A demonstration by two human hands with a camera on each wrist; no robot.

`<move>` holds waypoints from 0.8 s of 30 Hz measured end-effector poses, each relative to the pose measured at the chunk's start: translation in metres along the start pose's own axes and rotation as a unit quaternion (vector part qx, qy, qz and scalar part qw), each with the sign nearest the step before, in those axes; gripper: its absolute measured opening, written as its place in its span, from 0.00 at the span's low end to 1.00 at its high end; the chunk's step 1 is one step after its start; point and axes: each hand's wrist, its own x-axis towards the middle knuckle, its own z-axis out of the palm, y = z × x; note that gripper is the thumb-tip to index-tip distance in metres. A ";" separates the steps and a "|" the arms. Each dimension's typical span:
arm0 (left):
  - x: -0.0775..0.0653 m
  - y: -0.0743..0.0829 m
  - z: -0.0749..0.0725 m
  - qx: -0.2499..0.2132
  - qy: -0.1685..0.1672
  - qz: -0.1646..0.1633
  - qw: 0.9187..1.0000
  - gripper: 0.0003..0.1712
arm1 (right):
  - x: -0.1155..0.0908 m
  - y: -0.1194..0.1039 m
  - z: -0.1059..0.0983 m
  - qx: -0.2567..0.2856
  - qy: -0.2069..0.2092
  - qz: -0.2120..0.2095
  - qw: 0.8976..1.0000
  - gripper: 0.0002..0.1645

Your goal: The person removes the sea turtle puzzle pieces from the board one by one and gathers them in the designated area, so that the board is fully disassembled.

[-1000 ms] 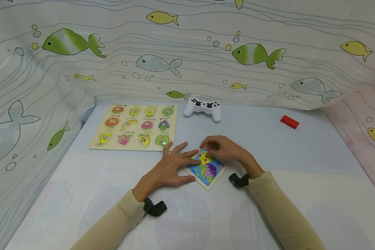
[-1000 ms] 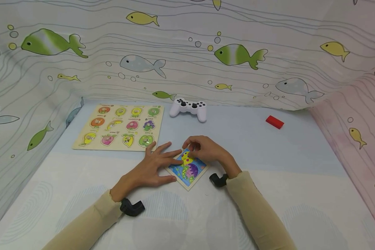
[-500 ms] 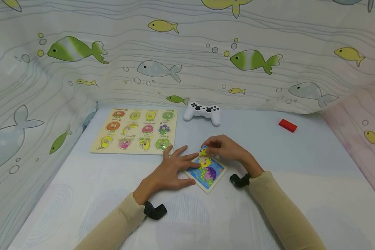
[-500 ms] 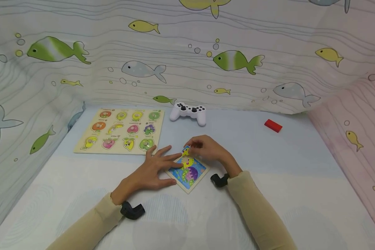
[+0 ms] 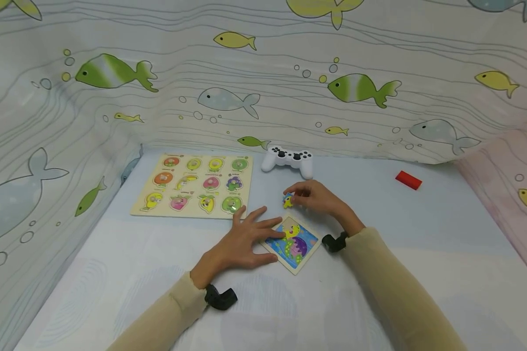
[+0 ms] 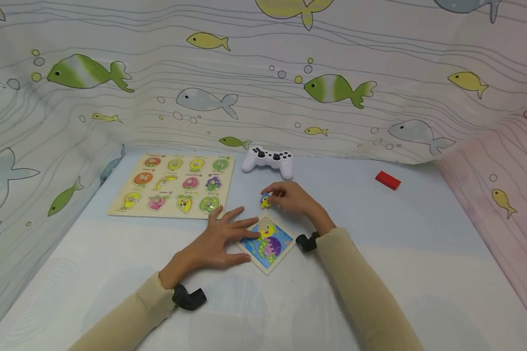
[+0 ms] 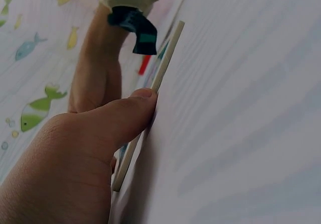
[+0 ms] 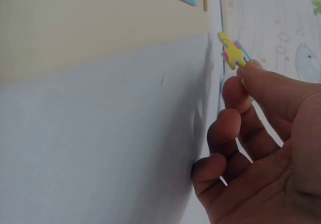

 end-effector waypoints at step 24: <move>0.001 -0.001 0.001 0.012 0.001 0.005 1.000 0.31 | 0.027 -0.003 -0.001 -0.050 -0.008 0.039 0.998 0.27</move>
